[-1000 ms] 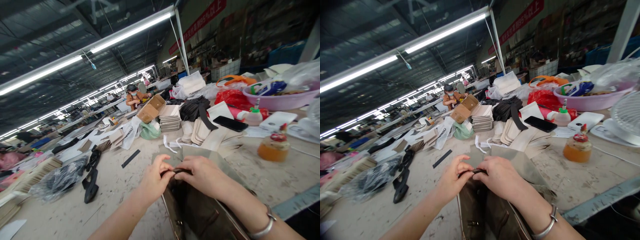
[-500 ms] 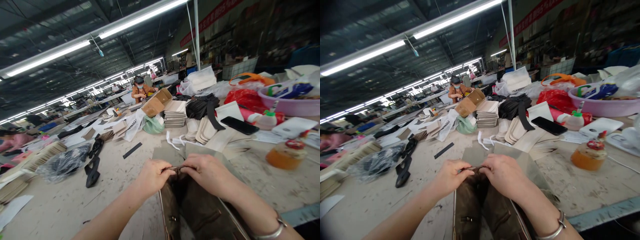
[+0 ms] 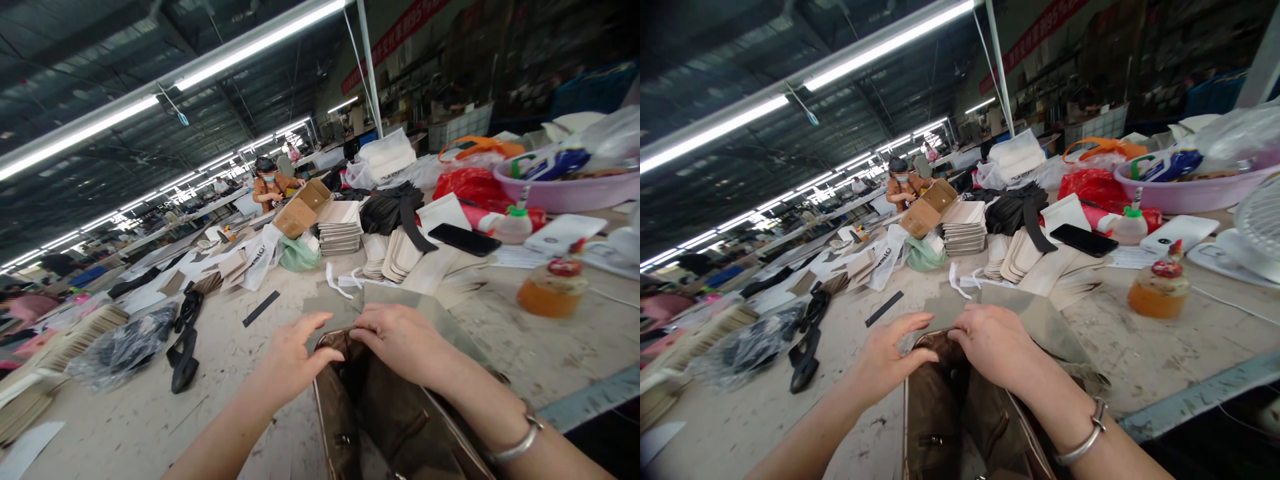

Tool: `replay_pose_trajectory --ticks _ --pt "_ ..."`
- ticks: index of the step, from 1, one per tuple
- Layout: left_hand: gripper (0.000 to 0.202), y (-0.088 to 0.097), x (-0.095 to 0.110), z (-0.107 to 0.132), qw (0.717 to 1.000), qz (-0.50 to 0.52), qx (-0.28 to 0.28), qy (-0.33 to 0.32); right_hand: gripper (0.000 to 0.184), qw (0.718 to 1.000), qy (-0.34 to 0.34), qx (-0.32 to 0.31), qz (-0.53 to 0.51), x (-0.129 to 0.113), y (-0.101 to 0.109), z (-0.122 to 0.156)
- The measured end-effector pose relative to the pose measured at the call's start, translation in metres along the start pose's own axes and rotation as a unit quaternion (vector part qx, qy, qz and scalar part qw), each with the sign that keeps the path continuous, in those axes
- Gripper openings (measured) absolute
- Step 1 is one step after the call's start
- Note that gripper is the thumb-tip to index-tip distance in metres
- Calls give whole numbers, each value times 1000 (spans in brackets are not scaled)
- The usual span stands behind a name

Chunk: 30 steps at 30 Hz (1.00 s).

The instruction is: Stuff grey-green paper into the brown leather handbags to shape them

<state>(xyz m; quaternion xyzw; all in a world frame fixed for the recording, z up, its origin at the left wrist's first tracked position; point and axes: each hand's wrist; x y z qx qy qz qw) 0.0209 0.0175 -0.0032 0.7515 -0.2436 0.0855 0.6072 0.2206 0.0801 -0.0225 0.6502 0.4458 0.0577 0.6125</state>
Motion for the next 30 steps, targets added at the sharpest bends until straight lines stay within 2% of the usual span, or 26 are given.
replay_pose_trajectory --ticks 2,5,8,13,17,25,30 --pt "39 6 7 3 999 -41 7 2 23 1000 -9 -1 8 0 -1 0" --pt "17 11 19 4 996 -84 10 -3 23 1000 -13 11 12 -1 -2 0" --pt "7 8 27 3 989 -128 54 -43 24 999 -20 18 17 -4 -2 2" --pt "11 -4 27 0 968 -215 80 -106 26 999 -26 18 24 -9 1 5" --pt "10 -7 26 -1 954 -244 107 -136 26 999 -38 16 20 -8 3 7" --pt "18 -7 29 -6 951 -266 68 -140 27 999 -29 21 28 -4 0 6" --pt "18 -6 28 -9 947 -266 48 -174 25 998 -36 30 37 -7 -1 7"
Point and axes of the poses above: each hand's wrist, its own z-axis away from the middle knuckle, its own y-axis out of the back of the hand, x = y × z, and after that the axes turned 2 degrees about z, right-handed
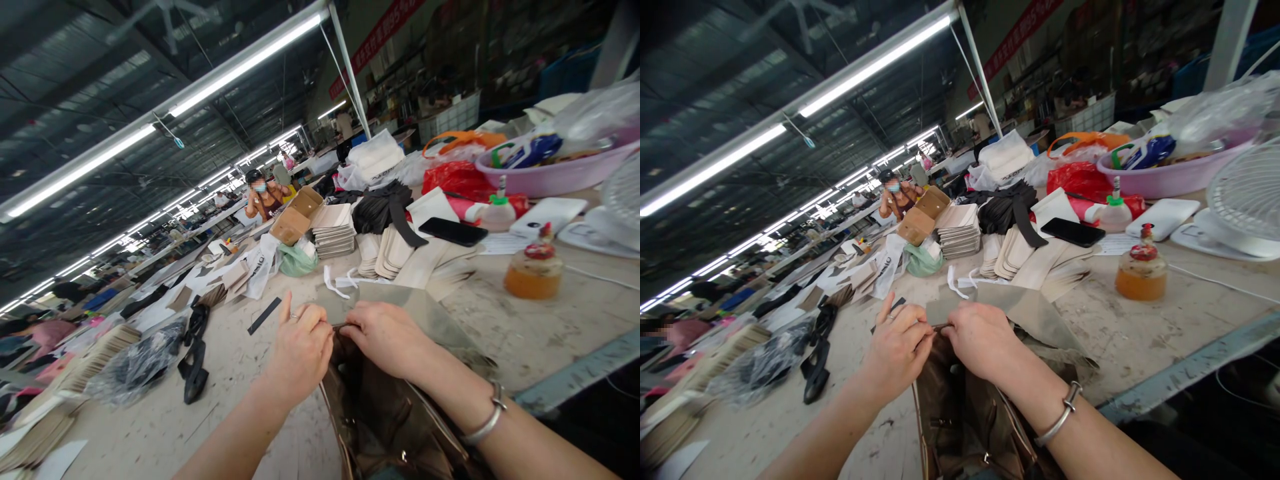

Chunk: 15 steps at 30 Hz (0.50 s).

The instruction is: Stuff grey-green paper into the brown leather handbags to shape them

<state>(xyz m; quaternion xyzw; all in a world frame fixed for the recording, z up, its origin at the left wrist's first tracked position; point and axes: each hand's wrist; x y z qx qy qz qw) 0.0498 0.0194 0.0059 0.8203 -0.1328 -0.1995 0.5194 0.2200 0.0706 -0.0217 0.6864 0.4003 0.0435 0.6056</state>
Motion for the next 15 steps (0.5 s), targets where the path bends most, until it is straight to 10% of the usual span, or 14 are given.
replay_pose_trajectory --ticks 15 --pt "11 -19 -17 8 951 297 29 78 22 998 -5 2 -55 -1 -5 0"
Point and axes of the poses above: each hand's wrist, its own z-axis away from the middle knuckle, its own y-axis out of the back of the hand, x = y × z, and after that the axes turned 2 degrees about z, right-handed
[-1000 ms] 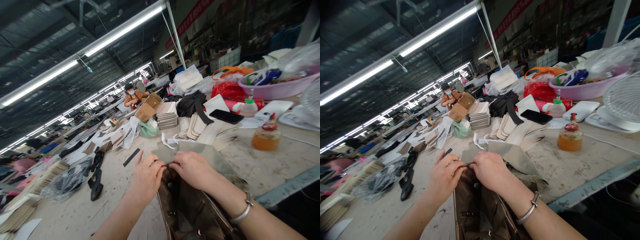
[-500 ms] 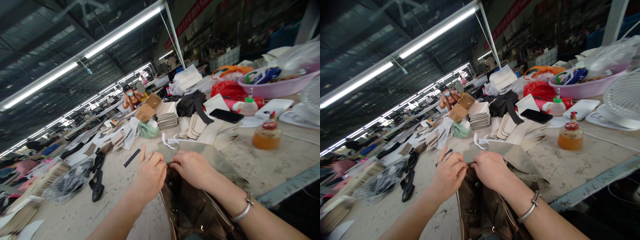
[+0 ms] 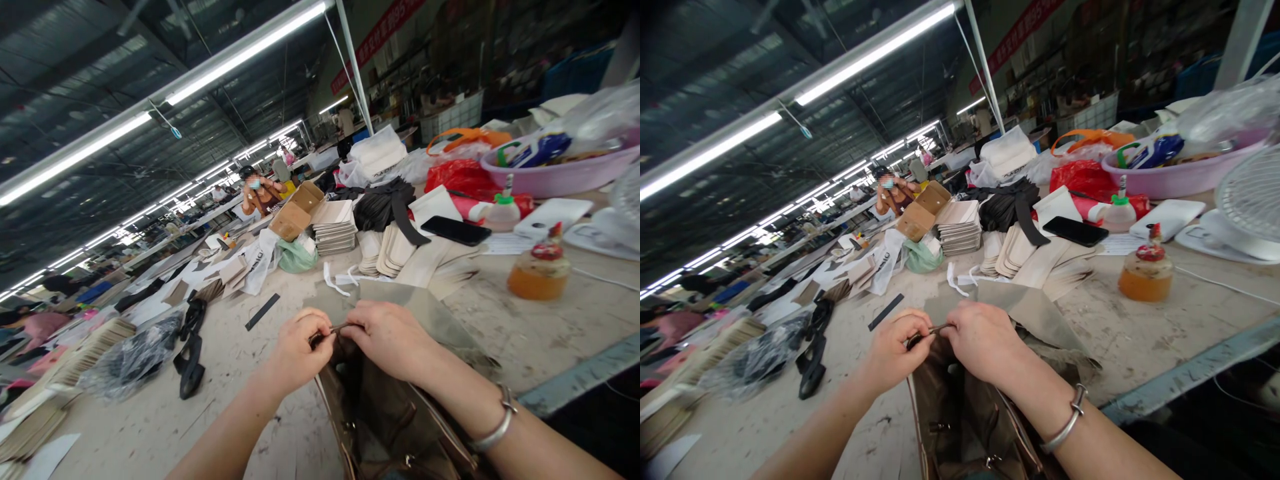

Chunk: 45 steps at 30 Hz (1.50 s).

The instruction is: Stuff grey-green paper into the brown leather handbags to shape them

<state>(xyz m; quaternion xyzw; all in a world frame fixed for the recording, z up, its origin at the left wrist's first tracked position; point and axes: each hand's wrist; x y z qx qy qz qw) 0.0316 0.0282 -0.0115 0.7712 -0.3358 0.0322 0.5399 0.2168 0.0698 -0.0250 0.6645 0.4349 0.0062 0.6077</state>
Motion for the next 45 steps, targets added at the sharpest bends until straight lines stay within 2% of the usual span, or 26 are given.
replay_pose_trajectory --ticks 6,9,10,12,14,18,20,24,28,31,35,37,40,42,45 --pt "7 -9 -15 7 984 140 10 110 23 1000 2 -6 -12 -2 -1 -2" --pt "5 -9 -16 10 976 163 1 143 22 1000 -4 -5 -8 -1 -2 -4" --pt "7 -8 -15 10 973 172 -6 156 21 1000 -5 -5 -7 -1 -2 -4" --pt "26 -3 -11 11 964 187 -18 188 20 1000 -4 -8 -10 1 -3 -5" --pt "38 4 -5 10 963 162 -29 213 20 1000 1 -8 -12 2 -2 -5" --pt "8 12 2 10 980 10 -48 194 20 1000 4 -8 -6 3 -1 -4" --pt "12 12 5 9 983 -16 -36 177 21 1000 7 -11 -8 4 -1 -5" --pt "17 4 5 7 986 -1 -34 162 20 999 19 -16 -23 10 0 -6" --pt "20 -1 3 5 981 49 -39 186 22 998 29 -28 -47 17 1 -7" --pt "25 2 9 3 978 46 -56 194 24 998 29 -33 -52 19 2 -7" --pt "10 11 20 2 975 51 -86 198 27 998 27 -30 -48 19 4 -7" --pt "10 14 22 2 973 50 -84 211 27 998 28 -28 -44 18 4 -7" --pt "17 14 20 4 973 21 -50 223 26 998 29 -26 -43 19 3 -6" --pt "12 14 18 5 973 -10 -55 225 24 998 28 -25 -51 19 2 -6" --pt "24 14 15 7 973 -56 -72 210 24 997 31 -31 -59 19 1 -6"
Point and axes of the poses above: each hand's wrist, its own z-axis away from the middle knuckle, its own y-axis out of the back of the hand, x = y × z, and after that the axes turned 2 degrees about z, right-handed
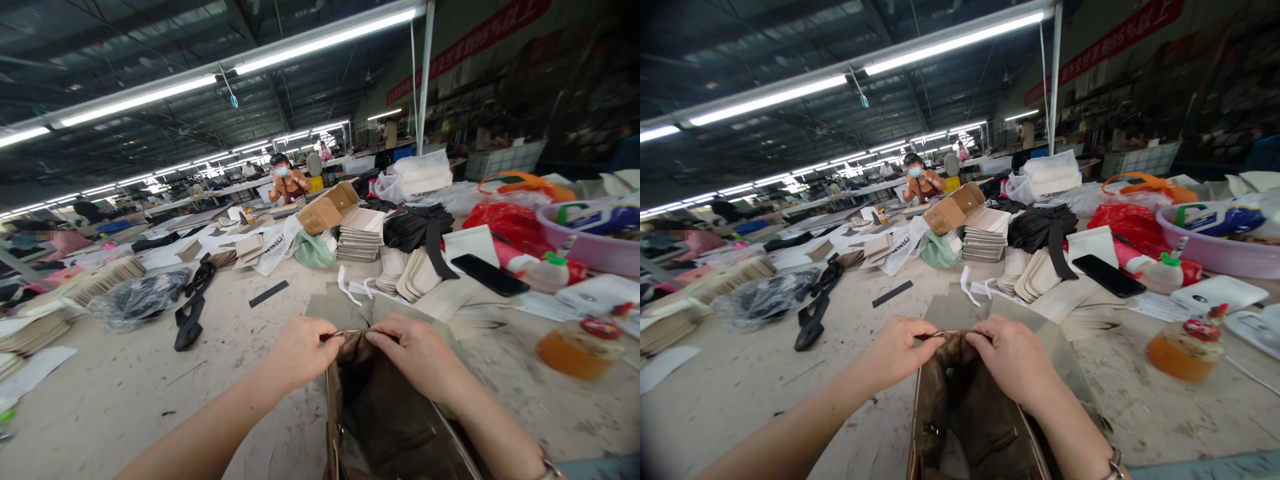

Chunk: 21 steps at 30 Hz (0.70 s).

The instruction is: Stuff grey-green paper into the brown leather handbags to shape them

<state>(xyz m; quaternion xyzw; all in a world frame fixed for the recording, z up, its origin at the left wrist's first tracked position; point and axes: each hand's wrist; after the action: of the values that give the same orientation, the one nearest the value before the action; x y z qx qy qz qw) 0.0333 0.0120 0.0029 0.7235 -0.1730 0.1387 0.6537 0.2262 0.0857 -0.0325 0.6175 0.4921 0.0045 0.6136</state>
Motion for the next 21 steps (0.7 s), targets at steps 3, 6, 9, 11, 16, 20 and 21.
replay_pose_trajectory --ticks 3,6,9,11,16,20,21 --pt "26 -3 -2 -1 999 -11 12 -28 25 1000 1 -6 2 -1 0 0" --pt "28 -6 -5 -3 999 -10 18 -36 25 1000 -1 -7 4 -2 1 0" --pt "27 -6 -4 -3 998 -19 36 -43 25 1000 0 -5 10 -3 1 0" --pt "23 -4 -3 -1 998 -30 33 -37 25 1000 2 -2 17 -4 1 0" --pt "12 1 2 8 998 -59 22 -18 24 1000 2 0 23 -7 1 2" --pt "15 -1 2 11 993 -101 52 -18 24 999 -5 11 38 -10 1 4" --pt "16 -2 1 10 992 -114 57 -25 23 999 -5 13 41 -10 1 4"
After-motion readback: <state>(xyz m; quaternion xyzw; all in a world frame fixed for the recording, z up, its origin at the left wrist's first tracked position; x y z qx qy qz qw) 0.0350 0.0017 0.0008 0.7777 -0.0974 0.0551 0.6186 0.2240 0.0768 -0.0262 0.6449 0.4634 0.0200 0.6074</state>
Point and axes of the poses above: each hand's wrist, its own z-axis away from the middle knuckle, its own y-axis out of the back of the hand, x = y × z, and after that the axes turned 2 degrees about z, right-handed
